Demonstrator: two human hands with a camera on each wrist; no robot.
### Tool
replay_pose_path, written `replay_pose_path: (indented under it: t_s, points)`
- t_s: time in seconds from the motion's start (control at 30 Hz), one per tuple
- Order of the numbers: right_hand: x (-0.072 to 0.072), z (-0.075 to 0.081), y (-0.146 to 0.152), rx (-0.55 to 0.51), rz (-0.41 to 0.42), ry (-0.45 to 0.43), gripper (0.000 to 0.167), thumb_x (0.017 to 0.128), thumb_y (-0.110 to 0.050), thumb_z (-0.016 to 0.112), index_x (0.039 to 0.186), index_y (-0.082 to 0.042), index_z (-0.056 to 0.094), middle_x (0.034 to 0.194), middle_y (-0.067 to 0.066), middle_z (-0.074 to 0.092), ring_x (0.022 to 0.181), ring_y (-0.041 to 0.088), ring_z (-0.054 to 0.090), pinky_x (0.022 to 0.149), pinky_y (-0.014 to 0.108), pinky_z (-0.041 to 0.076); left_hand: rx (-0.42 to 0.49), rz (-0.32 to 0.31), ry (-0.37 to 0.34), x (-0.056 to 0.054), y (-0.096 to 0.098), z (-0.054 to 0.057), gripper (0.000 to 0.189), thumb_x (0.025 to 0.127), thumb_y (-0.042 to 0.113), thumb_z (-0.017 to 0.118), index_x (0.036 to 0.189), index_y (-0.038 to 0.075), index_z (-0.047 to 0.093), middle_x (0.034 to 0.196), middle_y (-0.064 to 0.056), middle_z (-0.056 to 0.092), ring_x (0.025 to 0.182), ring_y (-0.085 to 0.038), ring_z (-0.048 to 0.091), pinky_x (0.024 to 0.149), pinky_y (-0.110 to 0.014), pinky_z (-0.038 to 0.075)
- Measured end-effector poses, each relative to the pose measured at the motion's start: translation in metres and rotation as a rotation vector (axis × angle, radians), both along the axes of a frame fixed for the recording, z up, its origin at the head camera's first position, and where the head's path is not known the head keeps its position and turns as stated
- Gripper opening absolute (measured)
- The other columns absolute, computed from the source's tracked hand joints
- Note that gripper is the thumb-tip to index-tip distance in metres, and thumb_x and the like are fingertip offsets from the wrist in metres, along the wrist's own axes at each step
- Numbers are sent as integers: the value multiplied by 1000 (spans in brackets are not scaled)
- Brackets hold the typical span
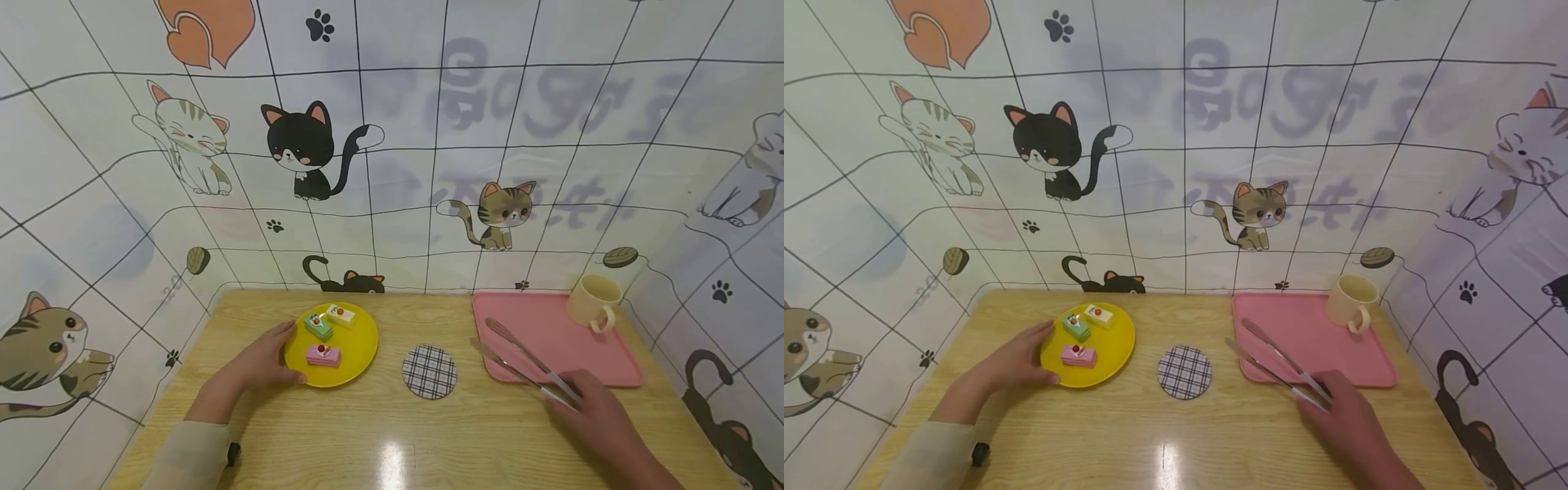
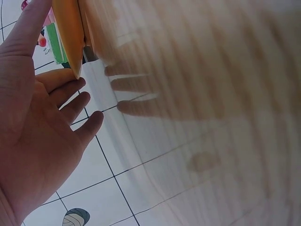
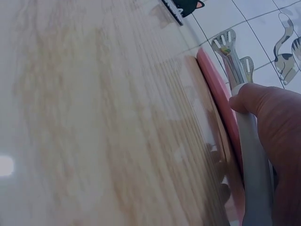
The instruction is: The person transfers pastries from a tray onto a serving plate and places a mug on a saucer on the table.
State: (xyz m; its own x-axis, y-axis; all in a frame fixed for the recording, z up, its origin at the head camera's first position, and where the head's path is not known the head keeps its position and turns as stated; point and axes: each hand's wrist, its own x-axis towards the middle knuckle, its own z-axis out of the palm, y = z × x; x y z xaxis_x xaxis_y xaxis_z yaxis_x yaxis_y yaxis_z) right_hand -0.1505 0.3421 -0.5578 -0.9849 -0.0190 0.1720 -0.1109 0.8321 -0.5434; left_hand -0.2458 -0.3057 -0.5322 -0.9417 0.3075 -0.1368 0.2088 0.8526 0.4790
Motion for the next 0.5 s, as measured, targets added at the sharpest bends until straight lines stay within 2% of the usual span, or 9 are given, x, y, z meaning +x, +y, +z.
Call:
replay_pose_path:
  t_s: [0.17,0.33,0.5]
  points:
    - [4,-2,11,18,-18,-22,47,93,-39,91,126,-11,72,112,1,71,96,20,63,77,35,52,-1,-3,9,0,0,1,124,79,57,97,168,-6,38,177,-26,32,161,-51,32,129,-66,30]
    - [8,1,23,32,-25,-87,52,97,-46,87,130,-11,69,116,5,72,101,24,64,81,40,54,0,-1,4,0,0,1,124,79,57,97,168,-5,38,177,-25,33,161,-51,31,129,-66,30]
    - [9,3,35,31,-17,-129,52,97,-46,86,129,-9,69,113,5,72,95,22,62,76,37,53,-3,1,4,1,0,0,123,79,57,97,168,-5,38,177,-25,33,161,-51,31,129,-66,30]
